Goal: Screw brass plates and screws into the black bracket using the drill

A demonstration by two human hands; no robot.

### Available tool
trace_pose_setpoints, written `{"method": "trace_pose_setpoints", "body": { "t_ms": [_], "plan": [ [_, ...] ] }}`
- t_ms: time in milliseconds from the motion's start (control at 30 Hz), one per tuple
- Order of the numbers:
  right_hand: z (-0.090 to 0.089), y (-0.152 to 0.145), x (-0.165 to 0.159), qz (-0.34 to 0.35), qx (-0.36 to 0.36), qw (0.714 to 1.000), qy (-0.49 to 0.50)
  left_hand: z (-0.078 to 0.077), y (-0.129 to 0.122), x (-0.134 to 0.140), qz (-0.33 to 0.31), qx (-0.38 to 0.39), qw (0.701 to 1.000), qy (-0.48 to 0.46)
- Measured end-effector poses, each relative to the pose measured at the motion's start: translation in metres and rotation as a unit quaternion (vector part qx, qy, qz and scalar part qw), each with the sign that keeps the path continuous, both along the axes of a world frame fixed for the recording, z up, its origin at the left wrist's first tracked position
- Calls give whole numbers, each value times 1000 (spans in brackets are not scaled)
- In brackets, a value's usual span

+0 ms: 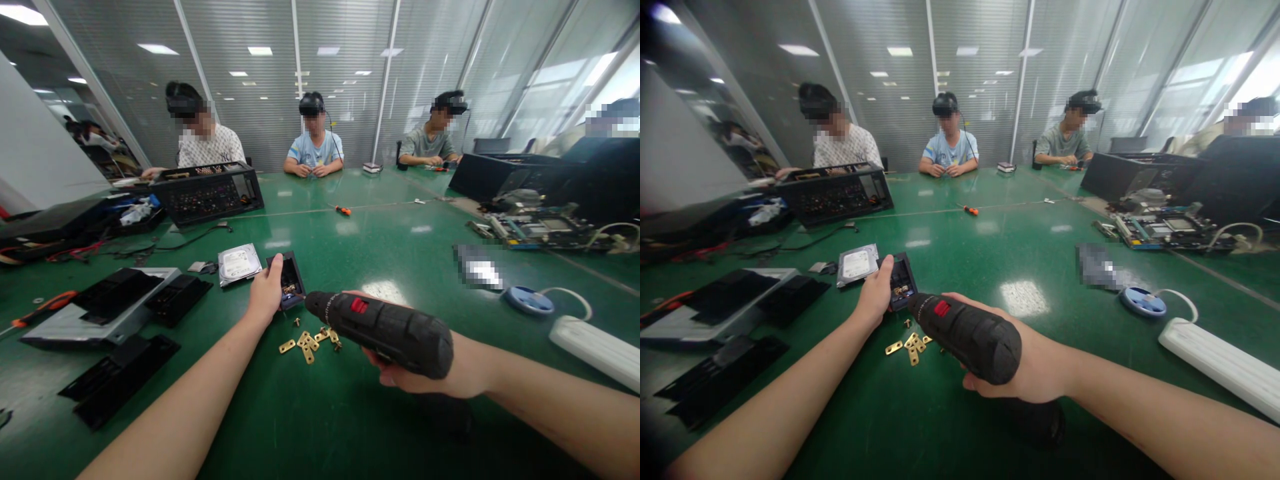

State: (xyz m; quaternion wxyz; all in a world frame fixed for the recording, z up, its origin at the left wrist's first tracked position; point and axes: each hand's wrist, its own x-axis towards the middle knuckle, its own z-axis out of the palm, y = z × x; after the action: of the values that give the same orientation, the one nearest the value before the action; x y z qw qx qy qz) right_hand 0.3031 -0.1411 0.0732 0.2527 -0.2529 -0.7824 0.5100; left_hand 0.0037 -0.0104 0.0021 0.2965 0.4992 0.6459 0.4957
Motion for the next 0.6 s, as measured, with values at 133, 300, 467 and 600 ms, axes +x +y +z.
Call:
{"method": "trace_pose_setpoints", "body": {
  "t_ms": [133, 300, 467, 600],
  "plan": [
    [4, -1, -1, -4, 11, 1000, 2, -1, 0, 0, 1, -2, 1000, -6],
    [5, -2, -1, -3, 7, 1000, 10, -2, -1, -1, 0, -6, 1000, -12],
    [4, -2, -2, -11, 24, 999, 23, -3, -1, -2, -4, -3, 1000, -8],
    [5, -1, -2, 4, 16, 1000, 8, -3, -1, -2, -3, 1, 1000, -13]
  ]
}}
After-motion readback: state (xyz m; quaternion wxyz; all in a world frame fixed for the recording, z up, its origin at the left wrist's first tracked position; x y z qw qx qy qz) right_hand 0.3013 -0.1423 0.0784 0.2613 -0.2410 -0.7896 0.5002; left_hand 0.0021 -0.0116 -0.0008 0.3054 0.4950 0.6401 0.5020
